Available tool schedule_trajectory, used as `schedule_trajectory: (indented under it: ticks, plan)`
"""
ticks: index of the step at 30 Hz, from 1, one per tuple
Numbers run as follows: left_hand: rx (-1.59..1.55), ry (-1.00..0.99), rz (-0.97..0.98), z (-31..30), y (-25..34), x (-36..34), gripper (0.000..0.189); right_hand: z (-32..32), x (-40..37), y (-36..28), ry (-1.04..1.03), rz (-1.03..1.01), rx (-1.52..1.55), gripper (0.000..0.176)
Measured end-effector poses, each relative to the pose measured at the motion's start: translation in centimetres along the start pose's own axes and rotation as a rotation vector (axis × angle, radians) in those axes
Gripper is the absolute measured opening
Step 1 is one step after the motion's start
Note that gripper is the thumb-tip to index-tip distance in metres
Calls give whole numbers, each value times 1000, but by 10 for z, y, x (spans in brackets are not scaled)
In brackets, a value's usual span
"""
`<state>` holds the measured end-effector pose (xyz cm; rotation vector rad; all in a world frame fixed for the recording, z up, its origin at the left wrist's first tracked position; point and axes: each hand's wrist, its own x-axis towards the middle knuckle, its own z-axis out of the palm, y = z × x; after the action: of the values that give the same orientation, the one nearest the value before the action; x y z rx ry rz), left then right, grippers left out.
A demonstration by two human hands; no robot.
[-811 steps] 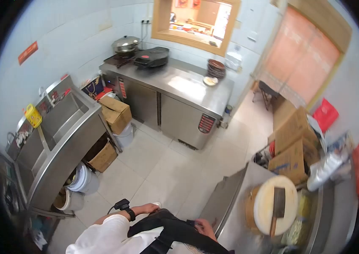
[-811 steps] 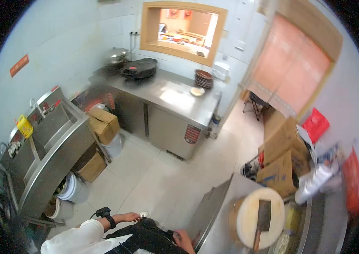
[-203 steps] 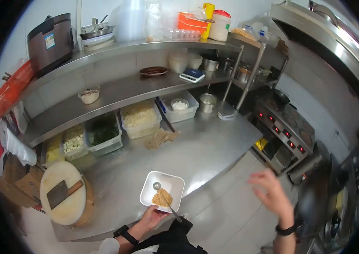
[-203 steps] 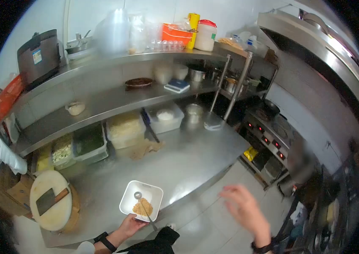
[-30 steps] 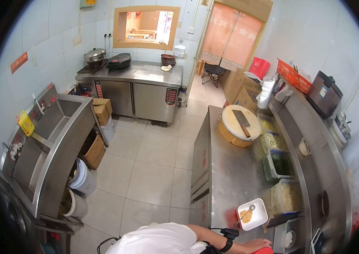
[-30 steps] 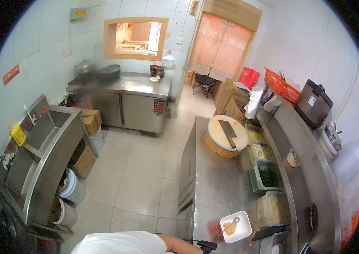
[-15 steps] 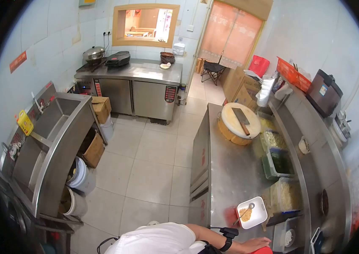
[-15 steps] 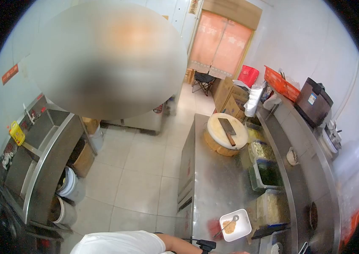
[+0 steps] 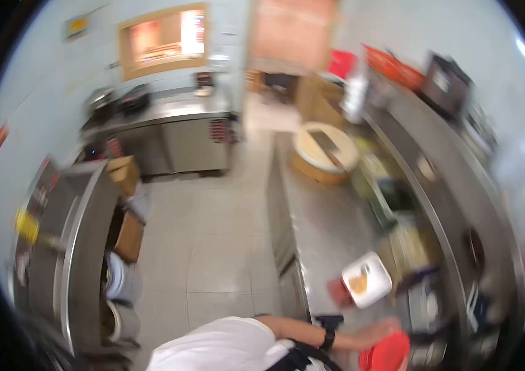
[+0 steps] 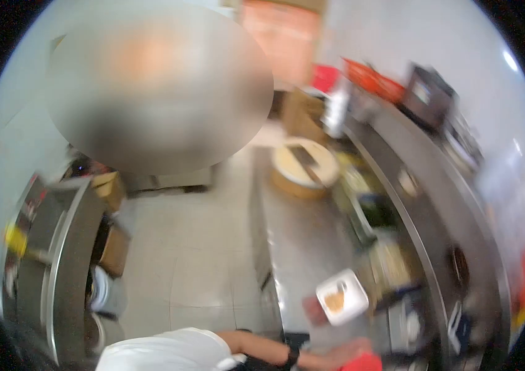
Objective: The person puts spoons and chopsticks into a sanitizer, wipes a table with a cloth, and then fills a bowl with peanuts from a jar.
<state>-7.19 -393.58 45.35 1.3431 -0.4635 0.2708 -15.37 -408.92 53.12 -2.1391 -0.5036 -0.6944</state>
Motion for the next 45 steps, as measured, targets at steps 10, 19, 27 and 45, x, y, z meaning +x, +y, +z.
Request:
schedule_trajectory:
  ticks: [10, 19, 27, 45]
  plan:
    - [142, -214, -189, -49, 47, -12, 58, -56, 18, 57, 366, 460, 706, 55]
    - [-65, -572, -666, -73, 52, -4, 109, -28, -125, 185, -96, 611, -631, 83]
    - [-258, -452, -763, -77, 44, -15, 106, 11, -53, 85, -479, 1060, 643, 106]
    - [-1431, -64, -1052, -119, 35, 15, 84, 67, 195, 54, -1081, 733, 126, 84]
